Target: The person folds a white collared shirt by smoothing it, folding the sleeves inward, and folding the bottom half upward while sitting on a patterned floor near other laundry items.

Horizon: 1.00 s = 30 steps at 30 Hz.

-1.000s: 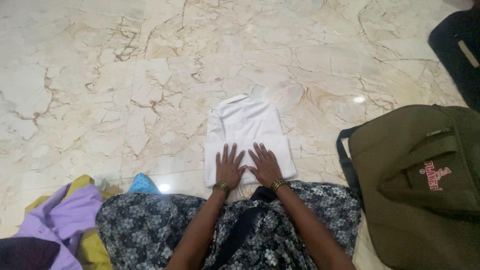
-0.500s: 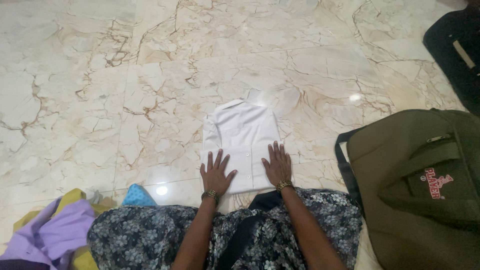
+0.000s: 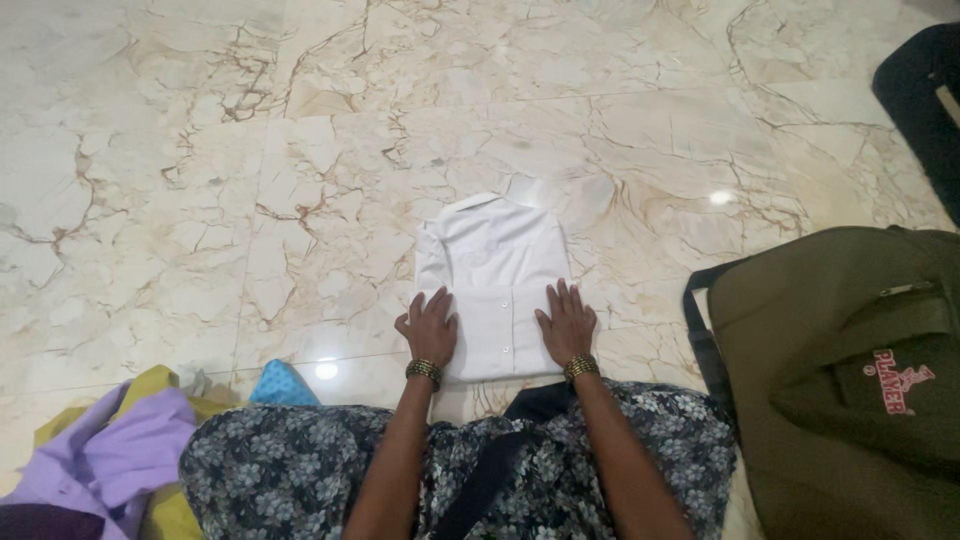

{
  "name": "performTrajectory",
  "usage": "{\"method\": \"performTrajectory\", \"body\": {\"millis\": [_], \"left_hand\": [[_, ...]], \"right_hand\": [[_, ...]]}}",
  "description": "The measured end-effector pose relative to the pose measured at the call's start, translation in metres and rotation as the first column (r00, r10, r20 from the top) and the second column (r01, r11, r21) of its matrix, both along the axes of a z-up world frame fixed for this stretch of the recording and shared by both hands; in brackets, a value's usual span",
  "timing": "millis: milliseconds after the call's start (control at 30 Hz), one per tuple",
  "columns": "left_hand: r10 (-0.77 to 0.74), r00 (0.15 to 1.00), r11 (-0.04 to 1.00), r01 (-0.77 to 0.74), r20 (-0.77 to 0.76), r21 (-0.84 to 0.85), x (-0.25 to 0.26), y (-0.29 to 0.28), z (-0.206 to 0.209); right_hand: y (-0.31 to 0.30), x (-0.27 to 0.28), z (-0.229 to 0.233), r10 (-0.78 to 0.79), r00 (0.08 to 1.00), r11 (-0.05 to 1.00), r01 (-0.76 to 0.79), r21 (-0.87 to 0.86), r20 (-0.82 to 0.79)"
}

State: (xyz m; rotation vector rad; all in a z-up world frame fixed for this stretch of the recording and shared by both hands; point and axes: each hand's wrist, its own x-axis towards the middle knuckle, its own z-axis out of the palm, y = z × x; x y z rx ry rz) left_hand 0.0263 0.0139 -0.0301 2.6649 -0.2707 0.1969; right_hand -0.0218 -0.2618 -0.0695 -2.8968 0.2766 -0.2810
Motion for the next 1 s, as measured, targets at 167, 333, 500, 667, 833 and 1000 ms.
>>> {"method": "performTrajectory", "body": {"millis": [167,333,500,667,833,1000], "left_hand": [[0.055,0.986,0.938,0.003,0.159,-0.346,0.039,0.012,-0.015],[0.164,0.980,0.898,-0.102,0.111,-0.428,0.089,0.032,-0.040],[0.132,0.981,0.659,-0.196,-0.146,-0.726,0.126,0.033,-0.070],[0.110,0.971,0.676,-0.230,-0.213,-0.700,0.147,0.030,-0.049],[0.127,0.965,0.833,-0.230,-0.231,-0.503,0.171,0.022,-0.039],[0.193,0.913,0.843,-0.342,-0.360,-0.415,0.196,0.018,-0.054]], "right_hand": [[-0.014,0.020,0.013,0.000,0.988,0.996,-0.015,0.091,0.153],[-0.045,0.063,0.003,-0.016,0.913,0.967,-0.090,0.240,0.408],[-0.061,0.116,-0.024,-0.243,0.941,0.826,0.073,0.559,0.237],[-0.074,0.150,-0.032,-0.327,0.943,0.479,0.109,0.871,0.061],[-0.079,0.161,-0.042,-0.290,0.957,0.277,0.084,0.957,0.000],[-0.070,0.166,-0.046,-0.283,0.959,0.087,0.017,0.996,0.009]]}}
